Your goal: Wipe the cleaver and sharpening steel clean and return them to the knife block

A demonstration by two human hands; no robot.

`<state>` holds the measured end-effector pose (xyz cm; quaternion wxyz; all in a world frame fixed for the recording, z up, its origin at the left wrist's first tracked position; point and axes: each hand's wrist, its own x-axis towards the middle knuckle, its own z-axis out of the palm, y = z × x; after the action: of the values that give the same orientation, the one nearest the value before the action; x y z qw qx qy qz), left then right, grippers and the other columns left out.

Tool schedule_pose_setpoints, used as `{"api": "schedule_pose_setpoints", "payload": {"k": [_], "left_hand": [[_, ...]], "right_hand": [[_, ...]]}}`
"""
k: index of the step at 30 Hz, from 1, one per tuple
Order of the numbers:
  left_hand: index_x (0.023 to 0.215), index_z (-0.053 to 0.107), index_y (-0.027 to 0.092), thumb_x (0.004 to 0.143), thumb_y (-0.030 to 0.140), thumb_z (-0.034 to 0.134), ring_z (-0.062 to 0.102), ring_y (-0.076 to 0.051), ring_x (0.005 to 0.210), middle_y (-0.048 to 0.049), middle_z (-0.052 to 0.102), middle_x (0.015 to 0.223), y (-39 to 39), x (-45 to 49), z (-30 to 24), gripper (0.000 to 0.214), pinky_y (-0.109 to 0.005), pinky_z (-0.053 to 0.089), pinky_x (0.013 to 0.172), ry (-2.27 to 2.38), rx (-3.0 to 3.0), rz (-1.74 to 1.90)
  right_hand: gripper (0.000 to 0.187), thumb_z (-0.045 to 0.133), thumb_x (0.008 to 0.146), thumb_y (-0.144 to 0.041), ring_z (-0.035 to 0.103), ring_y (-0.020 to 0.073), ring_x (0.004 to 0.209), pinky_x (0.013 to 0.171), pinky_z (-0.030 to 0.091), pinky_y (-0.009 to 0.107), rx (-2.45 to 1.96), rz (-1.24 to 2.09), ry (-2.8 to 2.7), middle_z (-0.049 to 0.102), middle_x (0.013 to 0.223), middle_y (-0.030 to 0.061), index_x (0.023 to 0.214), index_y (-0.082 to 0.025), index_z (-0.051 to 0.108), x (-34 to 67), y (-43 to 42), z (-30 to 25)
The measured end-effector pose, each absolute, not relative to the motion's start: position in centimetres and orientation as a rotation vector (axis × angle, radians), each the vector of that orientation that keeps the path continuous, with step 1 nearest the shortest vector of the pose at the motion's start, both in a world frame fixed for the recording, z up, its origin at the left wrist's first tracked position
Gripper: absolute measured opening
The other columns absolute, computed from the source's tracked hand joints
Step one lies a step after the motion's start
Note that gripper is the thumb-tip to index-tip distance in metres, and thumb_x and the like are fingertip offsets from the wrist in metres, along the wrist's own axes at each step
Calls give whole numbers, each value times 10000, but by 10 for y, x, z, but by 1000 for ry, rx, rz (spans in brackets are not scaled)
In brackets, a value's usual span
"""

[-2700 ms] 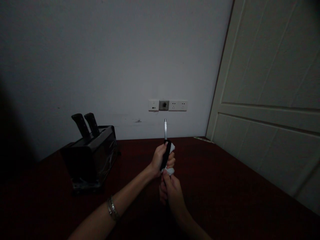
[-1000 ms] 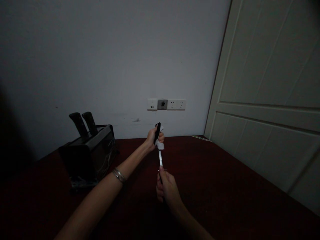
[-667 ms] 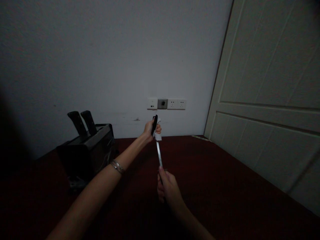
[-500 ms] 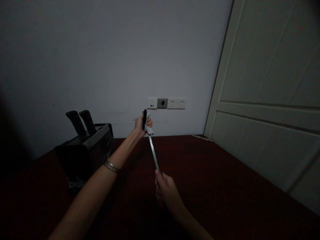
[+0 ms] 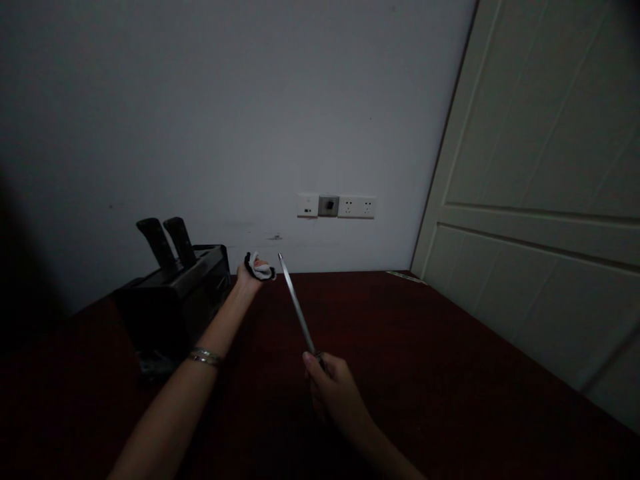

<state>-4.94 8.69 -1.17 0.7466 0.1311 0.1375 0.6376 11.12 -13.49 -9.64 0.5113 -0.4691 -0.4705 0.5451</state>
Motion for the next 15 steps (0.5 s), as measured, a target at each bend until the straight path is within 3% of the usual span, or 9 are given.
{"api": "schedule_pose_setpoints", "payload": {"k": [5,9,12,15], "left_hand": [[532,285,176,870,160,344,245,-51,269,68,202,386,93,-55,-45,343,-146,201,303,403,226,1352],[529,285,176,830,84,351,253,-53,268,67,219,390,94,-50,-59,322,-150,201,310,451,223,1298],[535,318,170,847,100,338,274,-58,280,66,233,395,95,-48,-62,320,-151,221,326,458,264,1281],[529,319,169,877,160,333,281,-60,290,64,242,397,98,-48,-65,349,-159,237,338,454,336,1285]], "right_hand": [[429,592,711,-547,353,55,396,385,267,186,-1150,1088,-1201,397,438,-55,567,-152,509,124,-134,-87],[497,556,688,-614,364,66,402,384,251,194,-1062,1176,-1080,467,478,-22,681,-121,620,131,-132,-86],[600,527,651,-688,397,82,410,385,272,201,-1074,1243,-956,486,493,1,707,-103,649,131,-130,-90],[573,569,636,-669,426,90,439,399,301,202,-1067,1271,-873,501,517,11,693,-104,650,129,-129,-92]]}}
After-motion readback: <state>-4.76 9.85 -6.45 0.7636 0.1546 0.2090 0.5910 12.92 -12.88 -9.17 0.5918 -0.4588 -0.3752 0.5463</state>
